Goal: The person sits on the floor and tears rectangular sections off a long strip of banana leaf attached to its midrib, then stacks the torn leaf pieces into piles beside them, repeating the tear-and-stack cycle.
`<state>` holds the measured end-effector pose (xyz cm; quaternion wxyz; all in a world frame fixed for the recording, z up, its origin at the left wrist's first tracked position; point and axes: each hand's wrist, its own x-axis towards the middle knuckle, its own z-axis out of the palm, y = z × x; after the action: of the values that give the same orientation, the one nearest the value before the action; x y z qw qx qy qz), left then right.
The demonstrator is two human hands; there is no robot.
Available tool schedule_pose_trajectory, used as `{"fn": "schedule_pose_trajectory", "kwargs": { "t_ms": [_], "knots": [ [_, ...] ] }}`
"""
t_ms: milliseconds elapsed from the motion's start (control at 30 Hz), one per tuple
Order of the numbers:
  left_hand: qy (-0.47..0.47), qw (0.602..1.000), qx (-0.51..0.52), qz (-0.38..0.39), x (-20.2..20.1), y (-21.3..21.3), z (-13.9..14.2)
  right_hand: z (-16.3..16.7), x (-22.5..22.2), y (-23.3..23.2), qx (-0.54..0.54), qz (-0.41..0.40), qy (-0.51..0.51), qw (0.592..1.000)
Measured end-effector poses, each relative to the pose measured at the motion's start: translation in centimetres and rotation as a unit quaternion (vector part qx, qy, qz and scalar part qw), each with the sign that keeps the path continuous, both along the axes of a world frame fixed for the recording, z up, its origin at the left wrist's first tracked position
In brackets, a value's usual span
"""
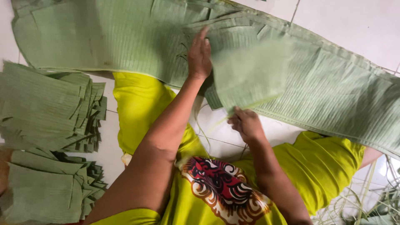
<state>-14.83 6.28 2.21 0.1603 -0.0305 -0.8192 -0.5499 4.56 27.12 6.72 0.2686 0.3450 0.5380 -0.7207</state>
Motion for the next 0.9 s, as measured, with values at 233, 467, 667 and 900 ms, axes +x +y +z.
{"fn": "schedule_pose_trajectory", "kwargs": {
  "t_ms": [233,467,667,900],
  "knots": [
    [0.039,0.912,-0.319,-0.254,2.2,4.2,2.2,-1.3,-3.1,-4.5,0.01,0.024,-0.048,0.999],
    [-0.002,0.874,-0.363,-0.324,3.0,5.1,-0.3,-2.6,-2.9,-1.6,0.002,-0.041,-0.073,0.997],
    [0.013,0.86,-0.392,-0.327,3.2,6.3,1.1,-2.8,-7.1,6.1,0.069,-0.095,0.134,0.984],
    [0.024,0.846,-0.417,-0.331,3.0,7.5,1.7,-3.4,-7.4,6.4,0.372,0.042,0.227,0.899]
  ]
}}
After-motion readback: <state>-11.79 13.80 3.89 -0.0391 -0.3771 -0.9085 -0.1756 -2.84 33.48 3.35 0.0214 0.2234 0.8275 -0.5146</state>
